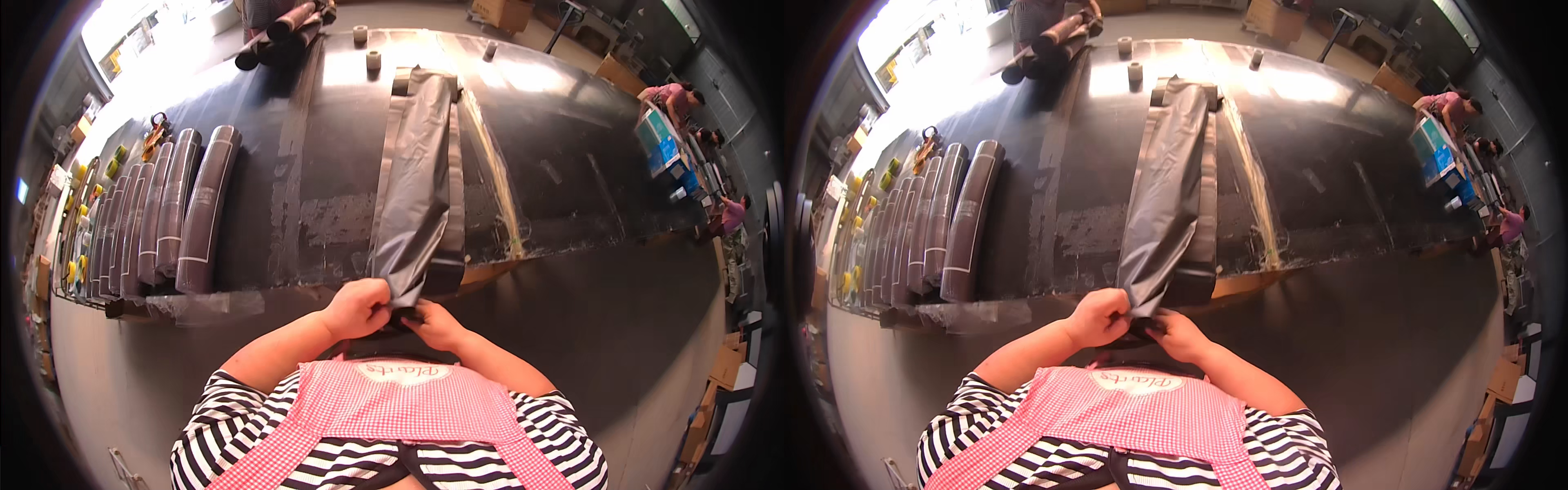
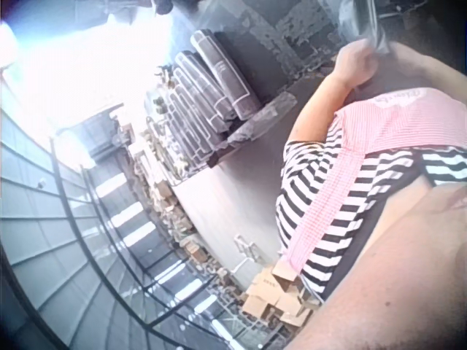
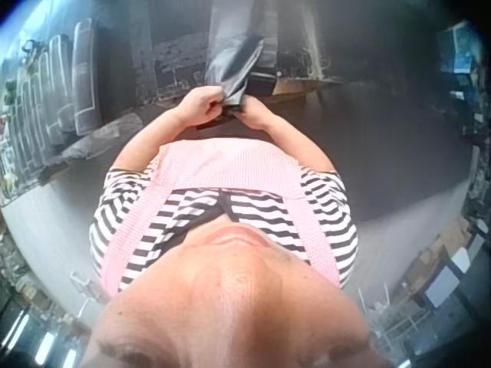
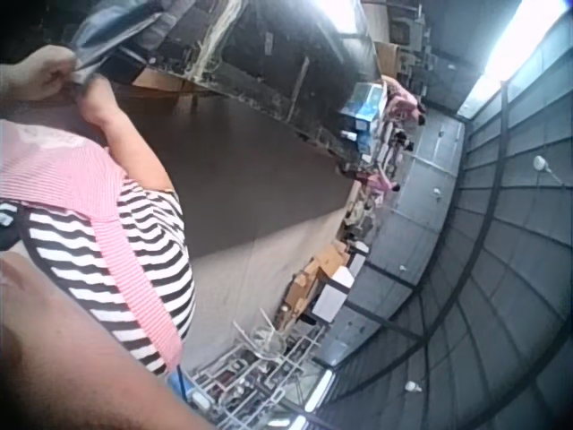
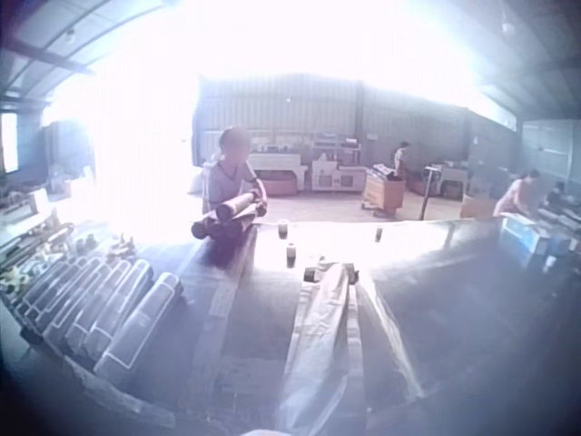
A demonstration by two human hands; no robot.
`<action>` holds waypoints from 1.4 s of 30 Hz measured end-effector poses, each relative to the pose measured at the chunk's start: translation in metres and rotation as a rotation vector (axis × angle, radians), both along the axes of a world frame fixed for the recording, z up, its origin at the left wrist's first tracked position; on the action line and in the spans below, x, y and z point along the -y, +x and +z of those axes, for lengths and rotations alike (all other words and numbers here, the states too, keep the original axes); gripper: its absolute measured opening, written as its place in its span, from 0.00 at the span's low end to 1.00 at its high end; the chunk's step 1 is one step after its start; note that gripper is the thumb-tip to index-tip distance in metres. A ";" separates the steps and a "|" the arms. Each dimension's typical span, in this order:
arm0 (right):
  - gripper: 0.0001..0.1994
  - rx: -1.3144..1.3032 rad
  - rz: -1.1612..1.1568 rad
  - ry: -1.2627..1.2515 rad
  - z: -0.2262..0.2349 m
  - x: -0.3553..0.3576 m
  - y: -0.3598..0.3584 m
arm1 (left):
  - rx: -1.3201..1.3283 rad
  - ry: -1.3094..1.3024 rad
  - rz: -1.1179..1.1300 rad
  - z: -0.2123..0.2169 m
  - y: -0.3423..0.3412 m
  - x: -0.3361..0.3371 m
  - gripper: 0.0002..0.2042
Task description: The person handles a stack of dark cylindrical items, placing them on a large table. They then wrap each item individually in a dark plastic bag, folding the ends and securing them with tape. The wrapped items are placed in a row on the table.
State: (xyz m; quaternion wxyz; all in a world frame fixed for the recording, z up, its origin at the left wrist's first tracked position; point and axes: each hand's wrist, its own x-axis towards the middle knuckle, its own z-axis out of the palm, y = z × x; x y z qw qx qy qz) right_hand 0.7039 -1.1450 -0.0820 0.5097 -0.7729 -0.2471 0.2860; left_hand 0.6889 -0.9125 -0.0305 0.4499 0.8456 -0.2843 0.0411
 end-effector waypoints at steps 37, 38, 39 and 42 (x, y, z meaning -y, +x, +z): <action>0.08 0.212 -0.347 0.060 0.011 0.022 -0.112 | 0.156 0.115 -0.070 -0.029 -0.075 0.058 0.08; 0.08 0.023 -0.407 0.116 0.010 0.022 -0.113 | 0.145 0.111 -0.058 -0.027 -0.076 0.055 0.07; 0.09 -0.162 -0.471 0.192 0.005 0.020 -0.114 | -0.148 -0.233 -0.036 -0.023 -0.080 0.046 0.05; 0.10 -0.416 -0.465 0.242 -0.031 0.045 -0.123 | -1.122 -0.932 -0.332 -0.008 -0.110 -0.025 0.04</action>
